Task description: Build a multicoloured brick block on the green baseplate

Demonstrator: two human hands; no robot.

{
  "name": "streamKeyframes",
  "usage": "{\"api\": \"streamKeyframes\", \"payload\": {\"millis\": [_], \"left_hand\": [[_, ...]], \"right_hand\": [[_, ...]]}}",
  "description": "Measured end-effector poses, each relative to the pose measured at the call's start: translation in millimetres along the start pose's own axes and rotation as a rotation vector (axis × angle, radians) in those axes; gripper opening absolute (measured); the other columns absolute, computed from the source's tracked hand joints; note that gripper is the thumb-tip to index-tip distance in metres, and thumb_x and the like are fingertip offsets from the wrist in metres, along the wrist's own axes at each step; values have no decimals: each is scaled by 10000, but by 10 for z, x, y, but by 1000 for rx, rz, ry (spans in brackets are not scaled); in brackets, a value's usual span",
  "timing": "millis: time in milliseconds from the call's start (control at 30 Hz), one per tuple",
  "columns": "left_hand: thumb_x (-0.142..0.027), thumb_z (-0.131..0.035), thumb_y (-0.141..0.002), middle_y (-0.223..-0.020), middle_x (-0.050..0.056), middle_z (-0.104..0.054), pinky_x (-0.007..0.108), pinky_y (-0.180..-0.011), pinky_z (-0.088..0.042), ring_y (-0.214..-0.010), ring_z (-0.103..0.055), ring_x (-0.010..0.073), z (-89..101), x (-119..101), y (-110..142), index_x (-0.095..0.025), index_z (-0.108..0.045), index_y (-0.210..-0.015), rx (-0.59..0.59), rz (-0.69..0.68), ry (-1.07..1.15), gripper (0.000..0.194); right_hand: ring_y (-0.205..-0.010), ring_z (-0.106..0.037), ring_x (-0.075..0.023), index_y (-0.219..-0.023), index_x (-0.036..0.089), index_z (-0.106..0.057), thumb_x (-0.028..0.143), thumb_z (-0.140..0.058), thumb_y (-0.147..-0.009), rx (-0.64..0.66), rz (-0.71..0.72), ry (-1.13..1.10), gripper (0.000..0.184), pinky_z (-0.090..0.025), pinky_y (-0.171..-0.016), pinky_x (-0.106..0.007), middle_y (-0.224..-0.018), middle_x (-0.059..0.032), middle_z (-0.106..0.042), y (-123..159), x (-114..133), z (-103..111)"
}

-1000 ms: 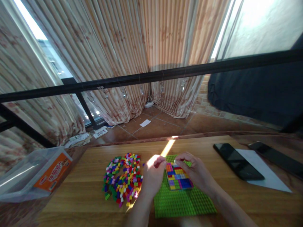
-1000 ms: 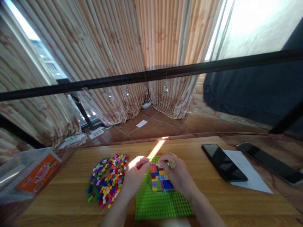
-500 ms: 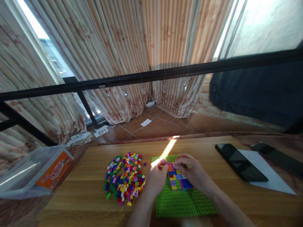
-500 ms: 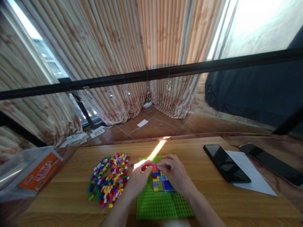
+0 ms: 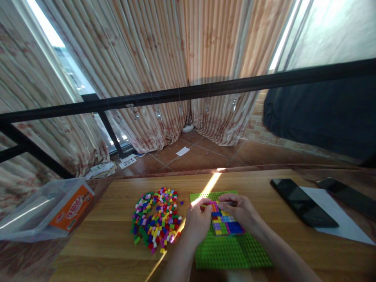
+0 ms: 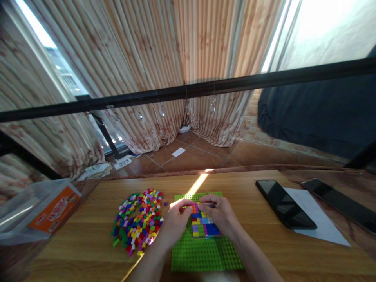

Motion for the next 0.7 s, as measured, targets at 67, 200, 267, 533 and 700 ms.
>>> {"api": "streamKeyframes", "payload": {"millis": [67, 200, 267, 533, 700], "left_hand": [[-212, -504, -782, -903, 56, -706, 286, -765, -482, -829, -632, 179, -1, -3, 2, -165, -693, -906, -5, -1, 4, 231], [-205, -509, -772, -886, 57, -708, 291, -766, -482, -821, -633, 182, 4, -6, -2, -162, -696, -891, -19, -14, 6, 226], [-213, -511, -773, -875, 57, -708, 291, -760, -482, -817, -634, 183, 1, 1, -7, -162, -696, -898, -19, -17, 7, 229], [-236, -511, -785, -915, 54, -708, 284, -765, -481, -837, -635, 183, -12, 31, 17, -173, -689, -952, -19, -15, -2, 251], [-225, -481, -807, -965, 58, -709, 278, -799, -464, -903, -625, 189, 115, 28, -14, -178, -687, -972, -69, -13, -98, 268]], "right_hand": [[-560, -619, -159, -761, 161, -700, 382, -771, -556, -4, -41, -52, 310, -487, -519, -263, -633, -17, -695, 8, -21, -15], [-552, -621, -154, -736, 153, -709, 381, -787, -533, 7, -53, -62, 315, -492, -521, -262, -650, -28, -709, 7, -10, -35], [-547, -621, -152, -740, 150, -712, 387, -784, -541, 15, -50, -57, 317, -495, -522, -263, -653, -29, -711, -6, -23, -38], [-563, -620, -158, -832, 152, -706, 420, -750, -608, 35, -38, -2, 352, -490, -538, -269, -661, -23, -707, -35, -147, -19], [-661, -651, -184, -876, 165, -721, 439, -685, -683, 63, 0, 123, 337, -495, -589, -271, -755, -43, -731, 6, -41, -21]]}}
Point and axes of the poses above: each hand's wrist, its own y-axis away from the middle knuckle, its own z-axis out of the back of the hand, x = y × z, the point moved 10 cm from there along -y, towards the middle knuckle
